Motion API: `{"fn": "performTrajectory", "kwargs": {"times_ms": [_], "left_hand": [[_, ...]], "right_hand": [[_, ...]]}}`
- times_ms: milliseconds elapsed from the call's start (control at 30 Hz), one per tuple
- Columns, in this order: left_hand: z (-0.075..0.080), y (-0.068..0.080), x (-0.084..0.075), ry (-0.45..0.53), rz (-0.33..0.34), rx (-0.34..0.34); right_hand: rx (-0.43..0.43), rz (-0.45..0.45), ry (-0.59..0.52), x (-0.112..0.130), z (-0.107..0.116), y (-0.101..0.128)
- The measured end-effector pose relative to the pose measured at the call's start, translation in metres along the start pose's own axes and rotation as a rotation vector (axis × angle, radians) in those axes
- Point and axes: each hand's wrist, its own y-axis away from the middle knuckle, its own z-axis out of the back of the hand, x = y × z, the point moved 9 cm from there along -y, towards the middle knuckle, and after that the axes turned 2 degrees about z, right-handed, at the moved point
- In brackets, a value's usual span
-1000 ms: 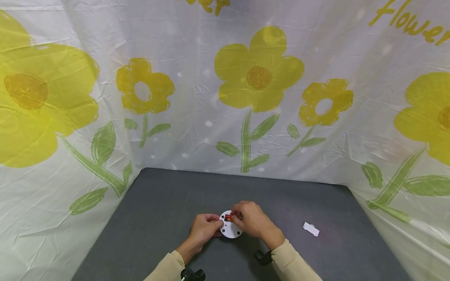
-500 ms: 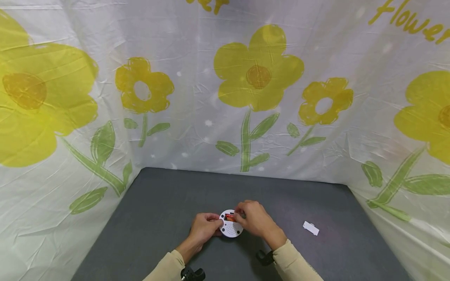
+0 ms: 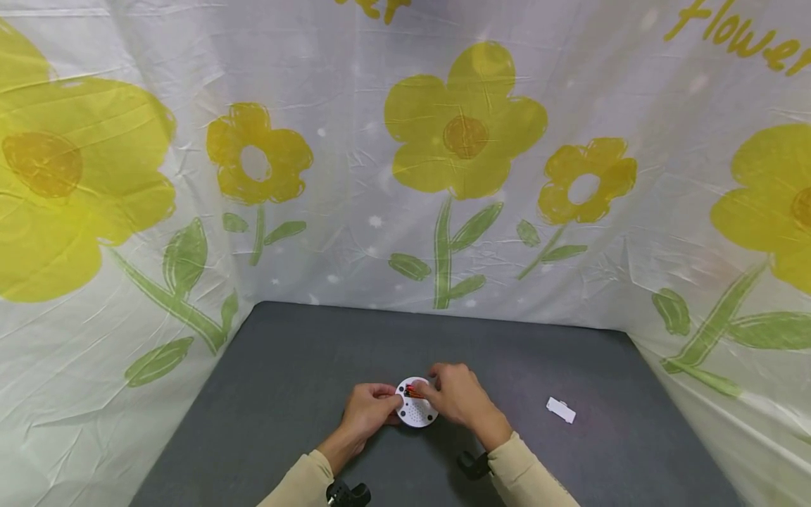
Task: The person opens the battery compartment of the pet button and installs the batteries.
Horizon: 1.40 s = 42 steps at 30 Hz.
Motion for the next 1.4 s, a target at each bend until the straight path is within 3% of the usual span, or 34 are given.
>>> {"fn": "performTrajectory", "kwargs": {"times_ms": [167, 367, 1400], "left_hand": [[-0.001, 0.000, 0.000, 0.016, -0.004, -0.003], [-0.002, 0.000, 0.000, 0.027, -0.008, -0.004], [-0.001, -0.001, -0.002, 0.003, -0.011, 0.012]], "right_hand": [[0.004, -0.004, -0.037, 0.004, -0.004, 0.001], [0.051, -0.088, 0.006, 0.012, -0.005, 0.003], [-0.023, -0.202, 0.034, 0.014, -0.009, 0.000]]}}
